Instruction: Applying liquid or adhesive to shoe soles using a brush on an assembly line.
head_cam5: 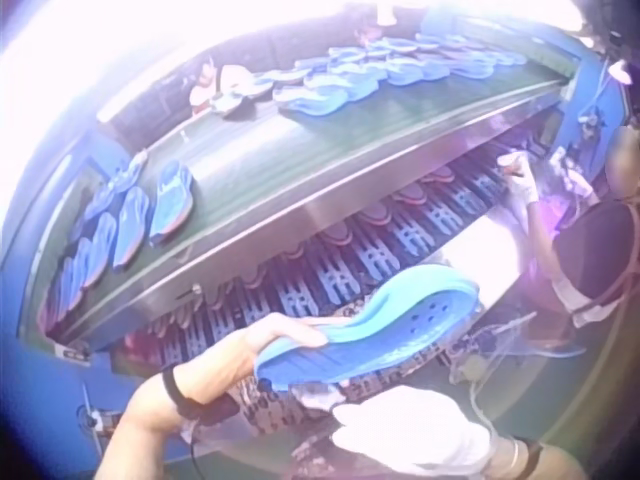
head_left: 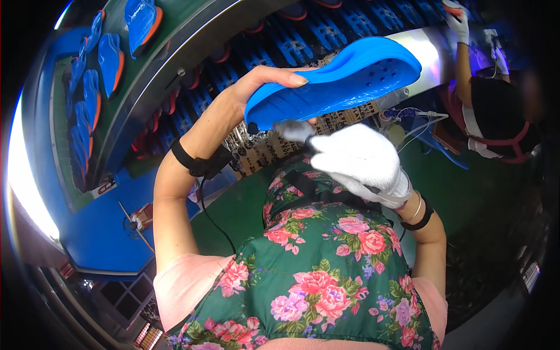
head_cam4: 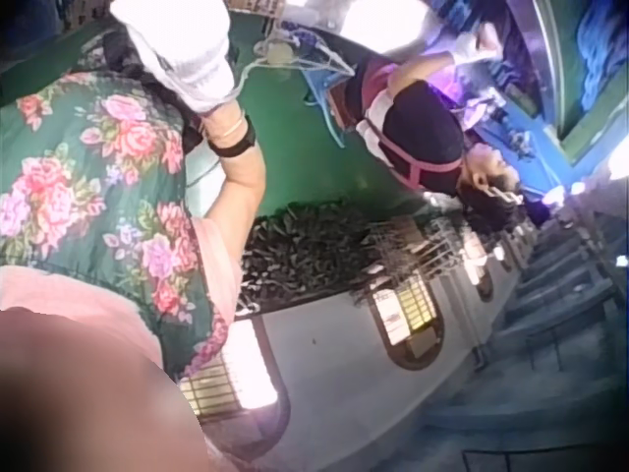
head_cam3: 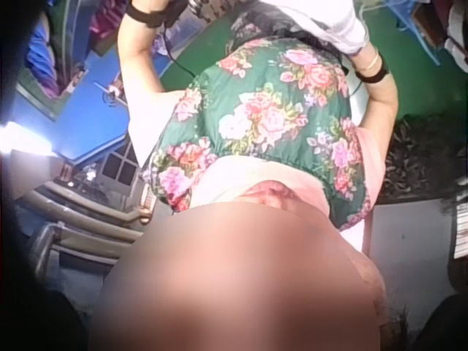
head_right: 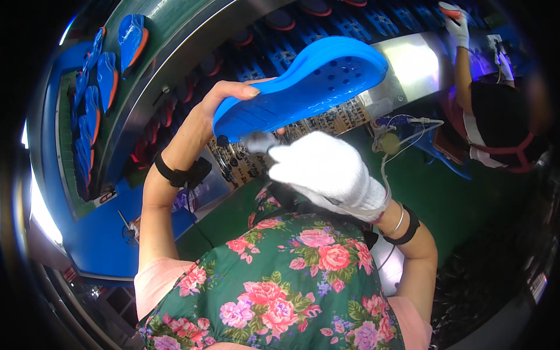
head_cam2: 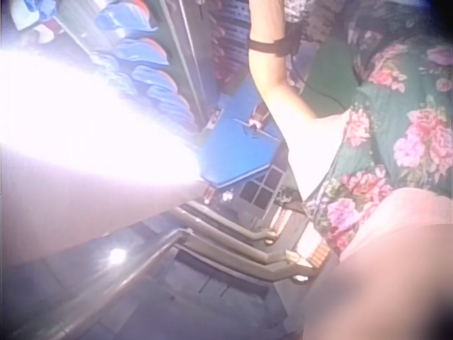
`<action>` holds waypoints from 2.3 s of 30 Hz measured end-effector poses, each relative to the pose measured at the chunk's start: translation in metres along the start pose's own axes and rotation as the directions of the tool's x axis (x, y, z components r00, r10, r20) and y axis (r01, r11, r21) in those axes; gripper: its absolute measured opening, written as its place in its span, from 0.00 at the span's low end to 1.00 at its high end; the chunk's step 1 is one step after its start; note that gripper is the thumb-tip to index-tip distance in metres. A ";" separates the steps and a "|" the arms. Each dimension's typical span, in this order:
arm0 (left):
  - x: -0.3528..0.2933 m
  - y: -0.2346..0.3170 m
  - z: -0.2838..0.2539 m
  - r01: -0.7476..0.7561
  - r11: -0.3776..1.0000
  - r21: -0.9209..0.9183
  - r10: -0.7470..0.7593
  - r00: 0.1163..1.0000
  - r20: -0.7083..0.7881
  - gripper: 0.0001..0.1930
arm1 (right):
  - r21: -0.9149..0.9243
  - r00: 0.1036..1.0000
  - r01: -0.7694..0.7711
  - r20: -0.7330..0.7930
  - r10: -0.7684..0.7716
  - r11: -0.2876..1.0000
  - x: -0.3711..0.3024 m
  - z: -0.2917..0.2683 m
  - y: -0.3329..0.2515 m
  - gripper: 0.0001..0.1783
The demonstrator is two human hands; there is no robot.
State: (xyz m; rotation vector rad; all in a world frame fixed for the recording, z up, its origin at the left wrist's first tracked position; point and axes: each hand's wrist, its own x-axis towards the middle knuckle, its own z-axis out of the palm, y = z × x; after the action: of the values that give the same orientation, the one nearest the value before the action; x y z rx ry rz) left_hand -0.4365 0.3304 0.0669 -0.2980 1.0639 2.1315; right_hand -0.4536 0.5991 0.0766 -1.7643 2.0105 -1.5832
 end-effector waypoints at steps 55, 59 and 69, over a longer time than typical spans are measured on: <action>-0.012 -0.016 0.004 -0.684 0.645 -0.341 0.733 0.679 0.025 0.65 | 0.785 0.682 -0.307 -0.213 0.699 0.539 -0.011 -0.053 0.040 0.10; -0.013 0.060 -0.027 -0.776 0.534 -0.335 0.844 0.511 0.159 0.68 | 0.727 0.599 -0.475 -0.146 0.788 0.496 -0.025 -0.034 0.049 0.11; -0.007 0.109 -0.101 -0.696 0.045 -0.716 0.716 0.522 -0.462 0.39 | 0.644 0.570 -0.613 -0.040 0.820 0.457 -0.044 0.003 0.064 0.13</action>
State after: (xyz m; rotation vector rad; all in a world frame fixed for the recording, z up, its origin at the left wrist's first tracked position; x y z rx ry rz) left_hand -0.5181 0.2064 0.0723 -0.1807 -0.1906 3.5242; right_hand -0.4815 0.6197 0.0074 -0.2738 1.7004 -1.8943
